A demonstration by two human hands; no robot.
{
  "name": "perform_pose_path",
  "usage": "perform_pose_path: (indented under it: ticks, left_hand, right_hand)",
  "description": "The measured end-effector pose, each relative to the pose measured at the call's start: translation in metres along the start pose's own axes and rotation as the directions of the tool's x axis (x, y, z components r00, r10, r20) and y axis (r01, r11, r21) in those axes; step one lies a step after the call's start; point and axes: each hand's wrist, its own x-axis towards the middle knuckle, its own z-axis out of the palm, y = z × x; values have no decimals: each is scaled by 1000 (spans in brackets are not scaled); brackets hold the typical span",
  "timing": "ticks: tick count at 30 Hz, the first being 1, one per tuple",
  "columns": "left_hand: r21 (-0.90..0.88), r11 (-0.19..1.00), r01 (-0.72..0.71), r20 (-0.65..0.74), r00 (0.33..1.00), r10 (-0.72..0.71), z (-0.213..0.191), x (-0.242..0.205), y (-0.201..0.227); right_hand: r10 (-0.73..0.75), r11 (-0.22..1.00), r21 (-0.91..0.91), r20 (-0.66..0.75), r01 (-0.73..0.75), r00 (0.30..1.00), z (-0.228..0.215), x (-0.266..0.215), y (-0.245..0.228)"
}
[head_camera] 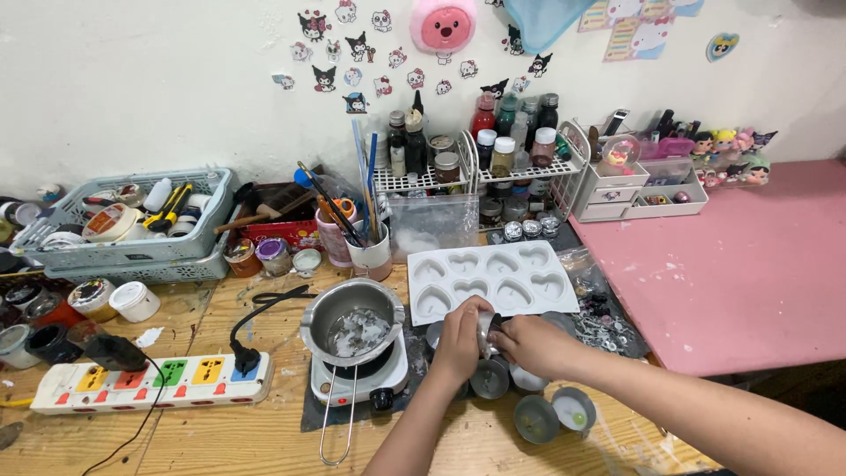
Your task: Preparing small metal tea light cups by placing materials into them with a spoon.
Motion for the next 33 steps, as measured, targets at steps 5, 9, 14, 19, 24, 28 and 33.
perform_pose_path:
  ticks: [5,9,14,19,24,28,33]
  left_hand:
    - [-10,997,-76,29,997,76,-7,2,-3]
    - [7,1000,-1,85,996,1,-12,2,-1]
    - [-415,909,-34,-218,974,-63,5,8,-33]
    - [-714,623,320,-43,868,-494,21,14,-99]
    - [-767,575,285,-59,861,-505,30,14,-135]
    - [-775,600,198,-22,940,-339,36,11,-158]
    - [-752,615,235,99,964,-247,27,6,-113]
  right_hand:
    - [235,923,212,348,-321,907,-26,2,-26]
    - [221,825,341,540,-451,812,-35,9,-15]
    - [123,791,426,594,-440,795,-55,15,-28]
    - [84,903,335,475,-268,876,-70,36,-76]
    - [-277,903,-363,-87,229,957,-28,78,-128]
    - [-301,802,-556,-61,218,952,-29,59,-189]
    - [-474,682,-672,-106,288,874,-30,67,-192]
